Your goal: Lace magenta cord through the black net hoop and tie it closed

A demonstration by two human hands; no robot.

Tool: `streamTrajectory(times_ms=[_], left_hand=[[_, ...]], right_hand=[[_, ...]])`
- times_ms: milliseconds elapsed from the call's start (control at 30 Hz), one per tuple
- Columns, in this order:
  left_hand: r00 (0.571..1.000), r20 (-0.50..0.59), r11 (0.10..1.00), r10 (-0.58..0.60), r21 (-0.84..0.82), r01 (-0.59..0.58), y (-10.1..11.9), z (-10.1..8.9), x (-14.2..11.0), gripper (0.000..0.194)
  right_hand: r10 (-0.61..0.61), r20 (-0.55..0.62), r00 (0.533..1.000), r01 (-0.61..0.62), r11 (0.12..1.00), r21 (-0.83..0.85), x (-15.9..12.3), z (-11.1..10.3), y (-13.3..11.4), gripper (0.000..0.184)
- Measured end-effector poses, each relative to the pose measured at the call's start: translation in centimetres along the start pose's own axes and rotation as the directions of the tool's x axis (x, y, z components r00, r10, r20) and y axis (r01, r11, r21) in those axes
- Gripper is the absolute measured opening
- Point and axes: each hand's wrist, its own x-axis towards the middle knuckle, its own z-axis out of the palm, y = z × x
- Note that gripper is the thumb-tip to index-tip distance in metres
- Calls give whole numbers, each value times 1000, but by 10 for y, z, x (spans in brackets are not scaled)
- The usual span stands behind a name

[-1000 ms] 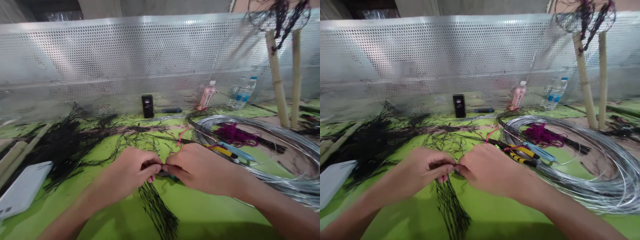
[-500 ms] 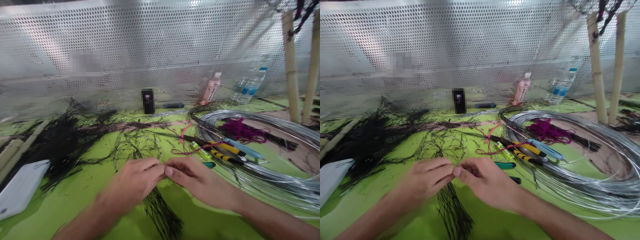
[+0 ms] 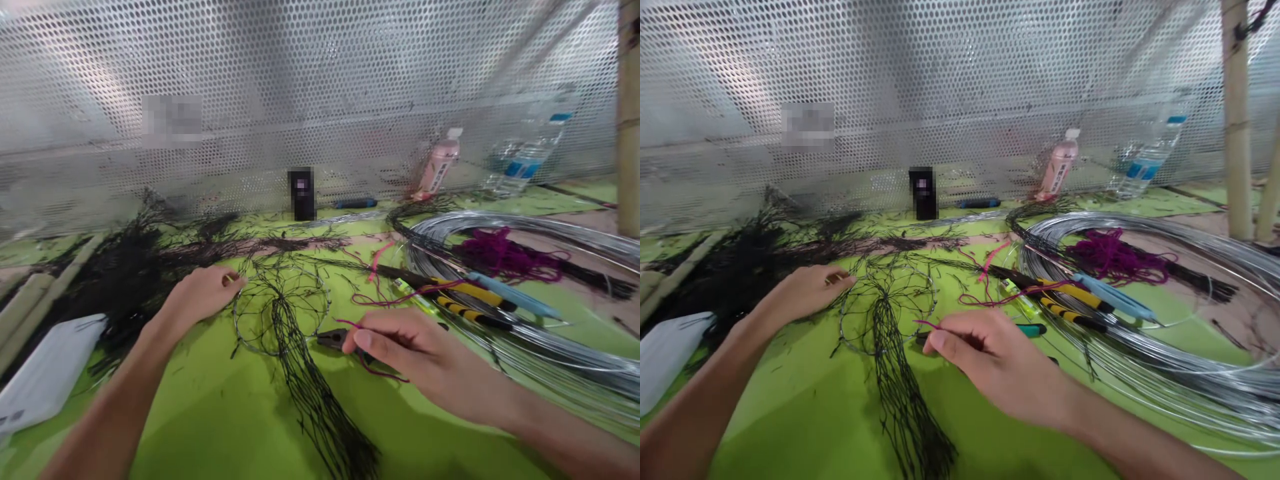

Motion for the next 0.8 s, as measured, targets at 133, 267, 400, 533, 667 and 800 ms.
streamTrajectory(times_ms=[133, 267, 400, 533, 667, 800], left_hand=[[996, 87, 999, 4, -32, -1, 3, 11, 3, 44], [991, 126, 993, 38, -118, -23, 7, 11, 5, 40], [996, 83, 977, 9, -213, 9, 1, 16, 10, 33], [997, 52, 914, -48, -400, 65, -10, 19, 14, 32], [993, 40, 763, -109, -637, 109, -14, 14, 12, 45], [993, 17, 603, -113, -794, 83, -12, 5, 6, 55]], right_hand=[[16, 36, 999, -7, 974, -226, 23, -19, 6, 43], [187, 88, 978, -148, 932, -330, 75, -33, 12, 37], [188, 70, 980, -161, 944, -287, 118, -24, 21, 23], [192, 50, 980, -184, 973, -137, 129, -11, 32, 28], [69, -47, 996, -66, 996, 59, 125, -10, 26, 38], [-116, -221, 968, 151, 978, 146, 113, -20, 1, 36]])
